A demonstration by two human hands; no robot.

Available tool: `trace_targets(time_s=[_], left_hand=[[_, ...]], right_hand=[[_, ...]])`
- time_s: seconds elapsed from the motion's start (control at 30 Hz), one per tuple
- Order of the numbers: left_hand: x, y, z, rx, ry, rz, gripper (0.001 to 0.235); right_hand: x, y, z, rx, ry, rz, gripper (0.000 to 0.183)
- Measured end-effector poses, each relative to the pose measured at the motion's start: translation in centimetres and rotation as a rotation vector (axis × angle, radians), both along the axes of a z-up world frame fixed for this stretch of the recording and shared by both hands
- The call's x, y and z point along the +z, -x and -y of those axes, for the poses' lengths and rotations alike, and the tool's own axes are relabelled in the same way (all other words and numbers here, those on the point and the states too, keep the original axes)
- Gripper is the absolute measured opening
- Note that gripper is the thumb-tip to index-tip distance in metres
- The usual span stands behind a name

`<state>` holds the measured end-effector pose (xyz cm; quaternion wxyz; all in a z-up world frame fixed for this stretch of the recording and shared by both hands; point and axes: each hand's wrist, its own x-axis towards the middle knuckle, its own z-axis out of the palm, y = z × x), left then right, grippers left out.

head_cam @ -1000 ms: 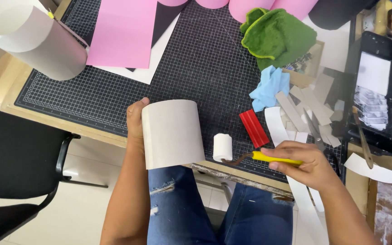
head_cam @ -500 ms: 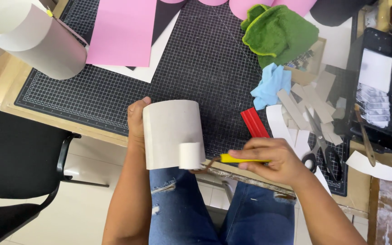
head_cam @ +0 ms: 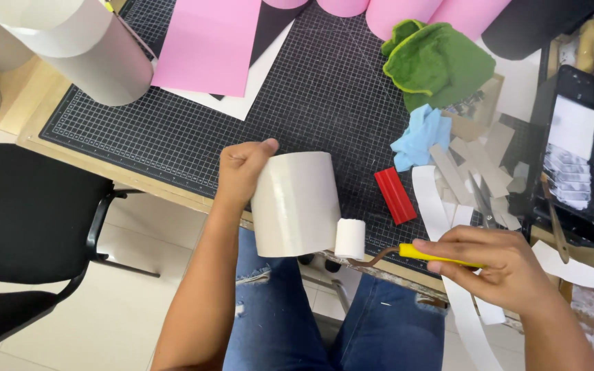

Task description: Wrapping cylindrical tubes with pink adhesive paper using a roller and squeegee

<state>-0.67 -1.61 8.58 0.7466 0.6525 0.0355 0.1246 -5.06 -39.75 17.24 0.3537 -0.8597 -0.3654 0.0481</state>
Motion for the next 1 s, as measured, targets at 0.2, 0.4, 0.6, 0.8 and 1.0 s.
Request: trace_targets(time_s=[0.2,0.4,0.6,0.8,1.0], left_hand=[[2.6,0.9,2.0,-0.039,-0.172,0.017,0.062],[3.4,1.8,1.7,0.067,-0.312,-0.001,0.06],[4.2,2.2,2.6,0.335,-0.611,0.089,0.061],[3.6,2.8,3.4,0.397,-0.737,0.402,0.057],[3.2,2.8,3.5,0.492,-0.811,0.371,0.059]], right_hand=[[1.9,0.8,-4.2,0.064,0.035,0.184,0.039],[1.6,4.3,-0.1,-0.242,0.151,-0.007,0.043],[-0.2,8.8,-2.2,-0.455,-0.075,-0.139,0.049],[-0.2,6.8,-6.9,-0.487,-0.063,-0.075,0.046],[-1.2,5.1,-7.3,-0.475,-0.067,-0.173,0.048]])
